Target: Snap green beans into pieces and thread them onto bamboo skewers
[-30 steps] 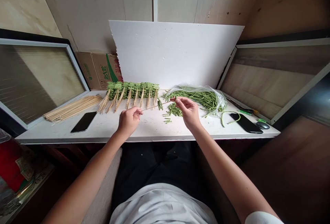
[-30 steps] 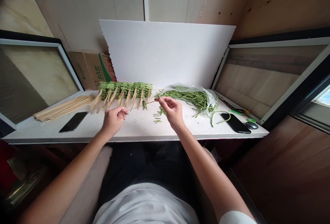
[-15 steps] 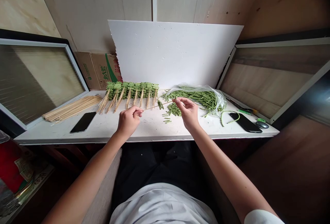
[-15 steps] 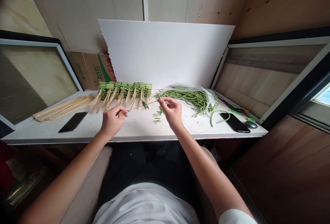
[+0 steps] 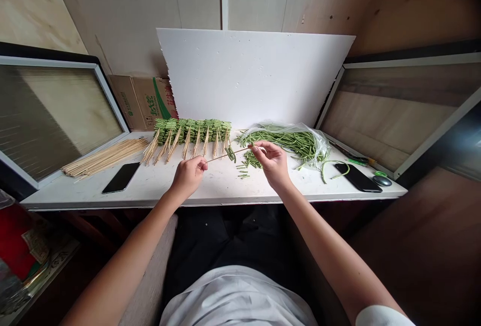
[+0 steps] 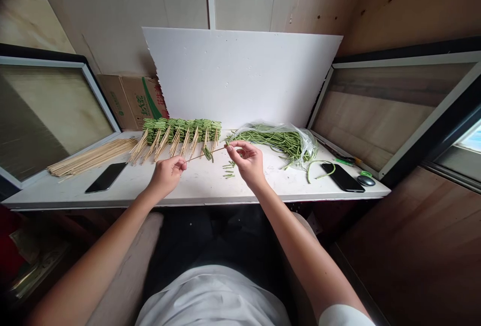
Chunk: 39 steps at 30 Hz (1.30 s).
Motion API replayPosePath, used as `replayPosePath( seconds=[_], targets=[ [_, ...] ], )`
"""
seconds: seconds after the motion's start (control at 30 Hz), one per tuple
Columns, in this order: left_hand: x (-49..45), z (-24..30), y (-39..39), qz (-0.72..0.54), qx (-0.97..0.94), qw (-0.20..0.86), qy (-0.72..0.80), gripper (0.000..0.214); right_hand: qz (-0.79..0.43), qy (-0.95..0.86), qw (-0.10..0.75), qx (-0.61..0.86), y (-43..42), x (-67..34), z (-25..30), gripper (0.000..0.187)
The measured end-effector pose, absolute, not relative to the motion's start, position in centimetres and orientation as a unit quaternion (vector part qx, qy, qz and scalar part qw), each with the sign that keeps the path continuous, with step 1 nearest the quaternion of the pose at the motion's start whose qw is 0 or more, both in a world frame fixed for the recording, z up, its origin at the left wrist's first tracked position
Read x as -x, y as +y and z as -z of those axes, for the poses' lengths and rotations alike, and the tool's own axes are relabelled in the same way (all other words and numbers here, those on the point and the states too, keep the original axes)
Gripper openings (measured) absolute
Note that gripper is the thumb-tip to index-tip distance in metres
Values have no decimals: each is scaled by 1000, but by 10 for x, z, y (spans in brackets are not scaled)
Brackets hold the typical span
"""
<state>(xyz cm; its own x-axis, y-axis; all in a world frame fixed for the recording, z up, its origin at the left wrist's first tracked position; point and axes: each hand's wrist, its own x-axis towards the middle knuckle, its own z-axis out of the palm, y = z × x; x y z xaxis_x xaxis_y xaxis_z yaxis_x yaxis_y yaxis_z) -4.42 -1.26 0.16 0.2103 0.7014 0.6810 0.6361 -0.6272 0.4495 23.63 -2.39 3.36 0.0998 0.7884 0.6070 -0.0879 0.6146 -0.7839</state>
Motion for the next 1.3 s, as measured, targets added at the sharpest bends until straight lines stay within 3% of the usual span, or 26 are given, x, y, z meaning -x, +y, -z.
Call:
replayPosePath(
  seconds=[0.17,0.37,0.73,1.1,1.3],
  targets=[
    [44,-4,-13,-480,-773,48,411,24,-276,-591,684,325,-24,-238,-34,33],
    [44,-4,-13,-515,-755,35,403,20,-304,-557,695,339,-25,-232,-29,37],
    [41,-12,-24,-513,-755,-76,401,23,-331,-501,718,353,-38,-216,-30,36],
    [48,-4,-13,-499,-786,10,366,32,-287,-560,697,343,-43,-214,-31,35],
    [42,-8,-19,-548,-743,-63,380,24,-260,-546,709,364,-45,-210,-26,34]
  ],
)
